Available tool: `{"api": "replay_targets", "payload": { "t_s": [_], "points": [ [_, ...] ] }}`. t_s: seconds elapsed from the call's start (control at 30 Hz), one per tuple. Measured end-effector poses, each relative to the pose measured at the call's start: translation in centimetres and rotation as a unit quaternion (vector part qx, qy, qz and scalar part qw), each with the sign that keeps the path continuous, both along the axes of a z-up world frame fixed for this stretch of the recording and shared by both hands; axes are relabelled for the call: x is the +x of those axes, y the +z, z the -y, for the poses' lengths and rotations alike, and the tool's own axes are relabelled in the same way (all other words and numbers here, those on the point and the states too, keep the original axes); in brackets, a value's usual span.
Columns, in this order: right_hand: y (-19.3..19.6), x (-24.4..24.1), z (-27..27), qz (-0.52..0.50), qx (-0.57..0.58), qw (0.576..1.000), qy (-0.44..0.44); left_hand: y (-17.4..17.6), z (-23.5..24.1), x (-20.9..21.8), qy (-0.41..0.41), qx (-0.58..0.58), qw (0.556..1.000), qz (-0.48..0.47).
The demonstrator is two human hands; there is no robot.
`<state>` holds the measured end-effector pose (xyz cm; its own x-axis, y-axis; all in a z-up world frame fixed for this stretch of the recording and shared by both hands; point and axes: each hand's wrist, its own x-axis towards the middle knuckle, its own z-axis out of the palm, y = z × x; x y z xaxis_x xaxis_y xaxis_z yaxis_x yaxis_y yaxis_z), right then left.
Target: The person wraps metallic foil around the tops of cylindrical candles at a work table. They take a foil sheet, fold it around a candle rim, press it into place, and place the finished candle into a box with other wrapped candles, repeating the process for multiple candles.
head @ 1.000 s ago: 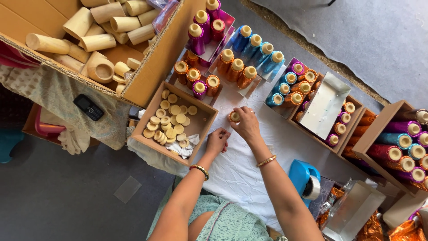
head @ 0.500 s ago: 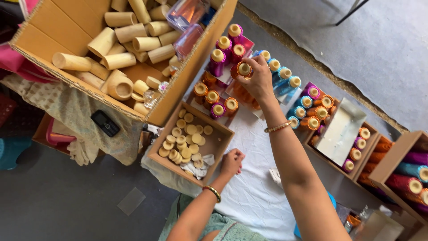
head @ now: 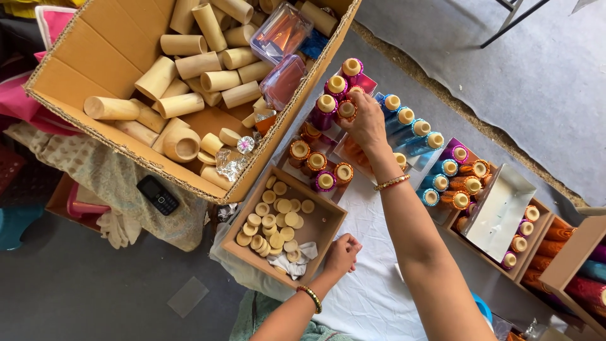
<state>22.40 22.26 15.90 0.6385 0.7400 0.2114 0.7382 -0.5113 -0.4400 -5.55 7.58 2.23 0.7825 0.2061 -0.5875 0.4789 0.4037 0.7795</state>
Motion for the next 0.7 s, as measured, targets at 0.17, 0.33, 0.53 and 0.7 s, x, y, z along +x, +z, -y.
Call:
{"api": "replay_targets", "payload": {
  "t_s": [0.17,0.33,0.53,0.7],
  "points": [
    [0.2,0.2,-0.1,-0.003,-0.009,1.0,-0.003,0.5,-0.3,0.1,-0.014,0.001,1.0,-0.007],
    [-0.4,0.3,-0.1,0.012,-0.023,1.0,-0.007,0.2,-0.3,0.0,-0.02,-0.003,1.0,-0.007],
    [-0.9,0.2,-0.1,-0.002,-0.033,0.999,-0.02,-0.2,-0.2,-0.1,-0.025,-0.005,1.0,0.0],
    [0.1,-0.2,-0.6,-0.032,-0.063,0.997,-0.04,0.0,-0.3,0.0,-0.027,-0.006,1.0,-0.005]
  ]
}}
